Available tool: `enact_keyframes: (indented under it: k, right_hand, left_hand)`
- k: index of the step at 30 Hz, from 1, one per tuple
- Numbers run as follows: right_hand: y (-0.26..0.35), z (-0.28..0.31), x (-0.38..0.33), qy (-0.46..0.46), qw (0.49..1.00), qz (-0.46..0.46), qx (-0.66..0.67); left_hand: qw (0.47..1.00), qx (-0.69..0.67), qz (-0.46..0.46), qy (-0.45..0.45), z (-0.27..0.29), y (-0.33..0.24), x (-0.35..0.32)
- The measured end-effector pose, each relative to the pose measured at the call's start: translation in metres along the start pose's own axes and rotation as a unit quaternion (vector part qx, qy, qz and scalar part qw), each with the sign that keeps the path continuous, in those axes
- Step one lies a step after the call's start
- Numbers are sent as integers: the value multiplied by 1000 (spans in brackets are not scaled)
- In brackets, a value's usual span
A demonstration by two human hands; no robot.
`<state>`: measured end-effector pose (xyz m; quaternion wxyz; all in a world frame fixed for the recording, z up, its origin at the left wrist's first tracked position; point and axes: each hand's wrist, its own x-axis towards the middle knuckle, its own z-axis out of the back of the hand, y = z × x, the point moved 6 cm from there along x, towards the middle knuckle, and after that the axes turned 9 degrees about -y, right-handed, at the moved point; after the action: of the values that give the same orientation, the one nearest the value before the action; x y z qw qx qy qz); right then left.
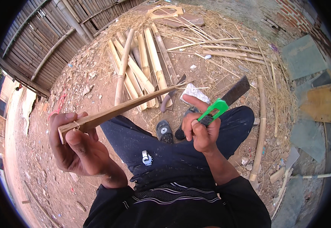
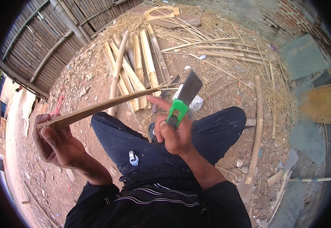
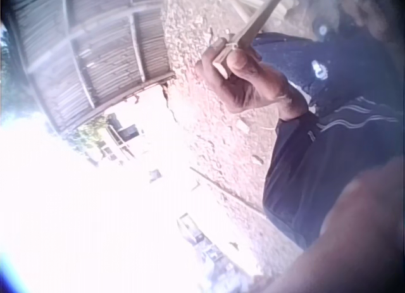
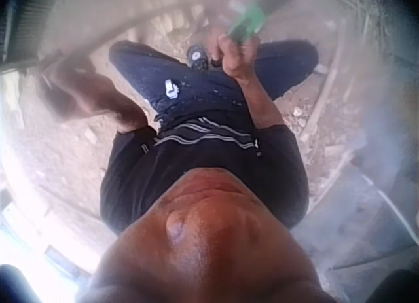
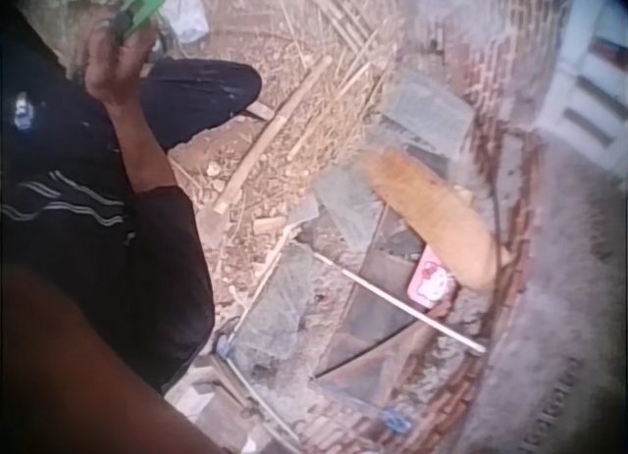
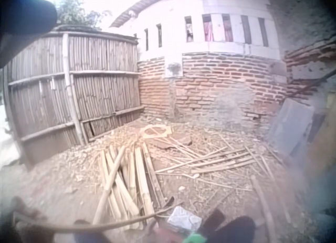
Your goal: The person sits on the ground and uses a green utility knife to sharpen the end of a long, thin bamboo stick. They hold the stick with their left hand and scrape the knife along the surface to create a pointed tip, rotating the stick periodically to ensure an even shape.
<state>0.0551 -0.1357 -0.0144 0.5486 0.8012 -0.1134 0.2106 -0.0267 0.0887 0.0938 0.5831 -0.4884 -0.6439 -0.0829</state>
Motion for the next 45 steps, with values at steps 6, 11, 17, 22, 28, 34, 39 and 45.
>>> enact_keyframes:
  k: [6, 11, 17, 22, 28, 34, 39, 45]
  right_hand:
    - [3, -6, 3, 10, 999, -31, -12]
    - [4, -7, 2, 25, 999, -11, 22]
    - [2, -8, -1, 30, 998, -44, 42]
    - [1, -8, -2, 30, 999, -13, 30]
    - [1, -6, -1, 54, 998, -7, 8]
    - [1, -8, -2, 42, 999, -5, 33]
    - [1, -8, -4, 35, 999, -8, 8]
    - [0, -9, -7, 19, 999, -33, -38]
  left_hand:
    - [999, 29, 6, -16, 1, 0, -1]
    - [1000, 28, 0, 2, 1, -1, 0]
    - [1000, 28, 4, -10, 1, -2, -1]
    - [1000, 20, 14, 0, 1, -3, -1]
    - [1000, 20, 10, -12, 1, -3, -1]
    - [1000, 7, 16, -4, 3, -2, -2]
    - [1000, 11, 13, -10, 3, -2, -3]
    - [1000, 9, 22, -5, 4, -2, -3]
